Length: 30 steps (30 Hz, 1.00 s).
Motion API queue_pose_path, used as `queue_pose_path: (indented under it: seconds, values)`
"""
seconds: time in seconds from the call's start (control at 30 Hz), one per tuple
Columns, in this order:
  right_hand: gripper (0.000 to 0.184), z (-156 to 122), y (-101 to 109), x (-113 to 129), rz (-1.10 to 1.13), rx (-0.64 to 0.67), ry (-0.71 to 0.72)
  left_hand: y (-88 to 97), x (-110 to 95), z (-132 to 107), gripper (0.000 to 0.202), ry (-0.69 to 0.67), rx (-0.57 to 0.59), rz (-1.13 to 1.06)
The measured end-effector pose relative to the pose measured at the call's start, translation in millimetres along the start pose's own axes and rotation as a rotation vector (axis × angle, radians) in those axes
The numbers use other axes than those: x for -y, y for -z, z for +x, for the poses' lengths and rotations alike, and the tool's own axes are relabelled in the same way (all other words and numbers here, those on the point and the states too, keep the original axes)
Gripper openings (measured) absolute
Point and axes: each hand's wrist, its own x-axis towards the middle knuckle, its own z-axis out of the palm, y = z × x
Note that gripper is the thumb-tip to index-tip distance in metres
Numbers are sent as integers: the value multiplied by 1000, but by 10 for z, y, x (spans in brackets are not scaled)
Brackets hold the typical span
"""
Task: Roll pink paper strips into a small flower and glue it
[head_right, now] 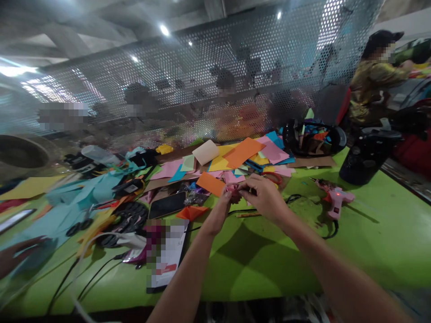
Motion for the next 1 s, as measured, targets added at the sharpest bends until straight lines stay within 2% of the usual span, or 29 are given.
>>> queue_pose_path:
  seconds: [0.3, 0.6, 0.87, 1.0]
  values:
    - [13, -6, 41, 35, -50, 43, 64, 10, 21, 14, 47, -48, 7, 19]
    - [10, -23, 33, -4, -292, 92, 106, -2, -9, -3, 42, -47, 19, 16]
    - [10, -53, -14, -14, -400, 71, 106, -28, 19, 21, 44, -73, -24, 31]
    - [8, -58, -26, -12, -353, 17, 61, -40, -12, 35, 44, -110, -63, 62]
